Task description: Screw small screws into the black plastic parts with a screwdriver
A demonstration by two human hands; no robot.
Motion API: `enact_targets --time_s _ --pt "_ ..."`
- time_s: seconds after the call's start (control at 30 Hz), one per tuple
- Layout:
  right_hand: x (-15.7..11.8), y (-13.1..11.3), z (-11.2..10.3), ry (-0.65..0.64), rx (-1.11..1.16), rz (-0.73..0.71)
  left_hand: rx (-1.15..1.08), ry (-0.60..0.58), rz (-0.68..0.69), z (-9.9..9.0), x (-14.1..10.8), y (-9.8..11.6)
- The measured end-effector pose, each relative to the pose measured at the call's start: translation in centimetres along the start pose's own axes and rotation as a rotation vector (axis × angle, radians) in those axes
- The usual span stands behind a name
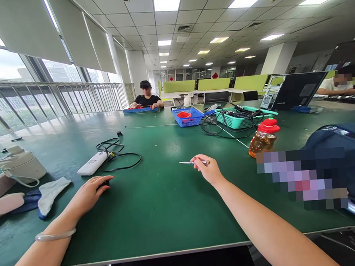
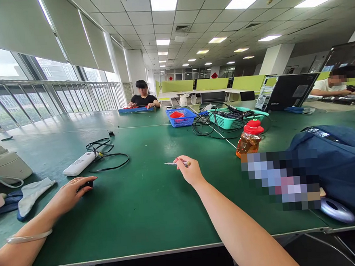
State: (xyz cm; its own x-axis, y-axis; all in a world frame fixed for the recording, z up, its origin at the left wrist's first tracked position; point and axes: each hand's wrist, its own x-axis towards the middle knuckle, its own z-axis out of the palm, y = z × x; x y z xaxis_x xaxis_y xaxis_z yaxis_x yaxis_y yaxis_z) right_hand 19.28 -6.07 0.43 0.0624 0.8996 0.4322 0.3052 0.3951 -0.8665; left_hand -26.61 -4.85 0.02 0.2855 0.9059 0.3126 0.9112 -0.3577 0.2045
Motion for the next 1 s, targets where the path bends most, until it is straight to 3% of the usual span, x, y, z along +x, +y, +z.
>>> enact_targets --time_s 0.27,0.43,0.67,1.0 --pt "-0.1 -0.1 0.0 0.001 0.019 0.026 -0.008 -0.017 -0.047 -0.4 0.1 0.6" --pt "0.0 -0.1 0.0 0.004 0.006 0.001 -0.061 -0.065 -0.096 -0.7 -0.2 0.1" --pt "0.0 0.0 0.0 0.004 -0.001 -0.026 -0.100 -0.035 -0.163 -1.2 -0.8 -0.5" --pt "0.0 -0.3 -0.1 0.003 -0.004 -0.008 -0.137 -0.094 -0.096 -0.9 -0.8 -0.5"
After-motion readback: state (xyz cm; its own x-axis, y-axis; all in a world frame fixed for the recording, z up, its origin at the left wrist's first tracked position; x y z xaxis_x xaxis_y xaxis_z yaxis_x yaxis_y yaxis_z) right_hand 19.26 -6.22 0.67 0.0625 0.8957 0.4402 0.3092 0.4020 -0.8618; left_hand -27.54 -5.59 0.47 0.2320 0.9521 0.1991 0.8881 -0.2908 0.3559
